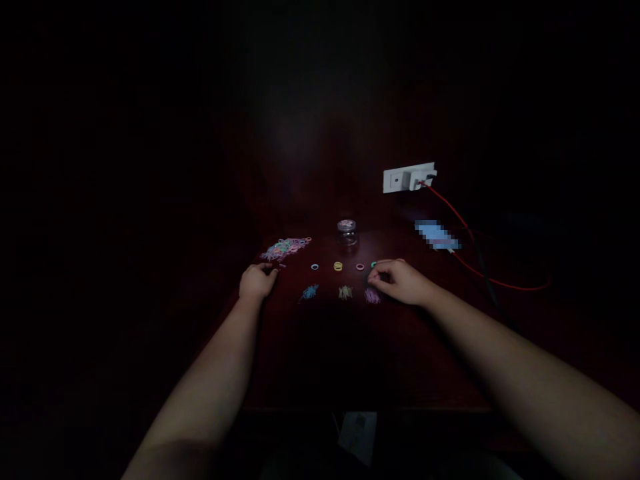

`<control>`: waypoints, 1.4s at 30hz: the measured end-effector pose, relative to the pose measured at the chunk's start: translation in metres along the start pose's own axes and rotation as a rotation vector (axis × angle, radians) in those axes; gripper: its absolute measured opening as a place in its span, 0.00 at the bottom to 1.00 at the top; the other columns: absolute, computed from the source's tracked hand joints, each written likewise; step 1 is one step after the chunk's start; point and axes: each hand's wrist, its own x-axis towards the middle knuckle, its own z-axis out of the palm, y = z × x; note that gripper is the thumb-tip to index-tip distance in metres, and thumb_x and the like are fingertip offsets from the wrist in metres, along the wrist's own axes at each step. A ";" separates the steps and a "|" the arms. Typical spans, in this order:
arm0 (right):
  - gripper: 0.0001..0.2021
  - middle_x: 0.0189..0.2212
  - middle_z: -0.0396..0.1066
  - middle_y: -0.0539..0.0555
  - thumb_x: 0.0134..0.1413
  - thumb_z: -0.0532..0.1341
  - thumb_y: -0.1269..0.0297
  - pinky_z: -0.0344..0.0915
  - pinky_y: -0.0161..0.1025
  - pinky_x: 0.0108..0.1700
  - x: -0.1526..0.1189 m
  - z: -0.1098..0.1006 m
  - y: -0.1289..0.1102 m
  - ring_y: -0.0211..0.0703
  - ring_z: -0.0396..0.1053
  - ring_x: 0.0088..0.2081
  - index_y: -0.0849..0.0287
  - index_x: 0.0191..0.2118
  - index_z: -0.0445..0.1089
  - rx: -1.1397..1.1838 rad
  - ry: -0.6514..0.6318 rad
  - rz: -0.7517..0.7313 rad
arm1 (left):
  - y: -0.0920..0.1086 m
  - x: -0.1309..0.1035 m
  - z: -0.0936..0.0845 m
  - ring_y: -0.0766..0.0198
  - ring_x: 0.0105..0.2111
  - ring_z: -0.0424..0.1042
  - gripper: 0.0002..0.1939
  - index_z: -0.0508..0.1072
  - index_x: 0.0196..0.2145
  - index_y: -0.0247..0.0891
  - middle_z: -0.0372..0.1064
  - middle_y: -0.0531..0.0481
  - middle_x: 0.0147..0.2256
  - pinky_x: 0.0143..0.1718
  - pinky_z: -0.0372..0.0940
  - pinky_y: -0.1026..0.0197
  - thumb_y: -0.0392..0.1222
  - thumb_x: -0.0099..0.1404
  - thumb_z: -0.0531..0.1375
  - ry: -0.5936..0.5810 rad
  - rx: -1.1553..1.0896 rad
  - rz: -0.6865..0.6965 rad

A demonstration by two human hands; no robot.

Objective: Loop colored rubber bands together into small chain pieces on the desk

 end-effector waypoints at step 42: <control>0.06 0.29 0.67 0.52 0.55 0.59 0.68 0.60 0.34 0.29 0.000 0.003 -0.017 0.35 0.62 0.27 0.59 0.37 0.72 0.102 0.203 -0.113 | 0.180 -0.080 0.016 0.66 0.31 0.73 0.03 0.74 0.31 0.40 0.75 0.52 0.31 0.36 0.68 0.64 0.41 0.60 0.63 -0.064 -0.596 0.644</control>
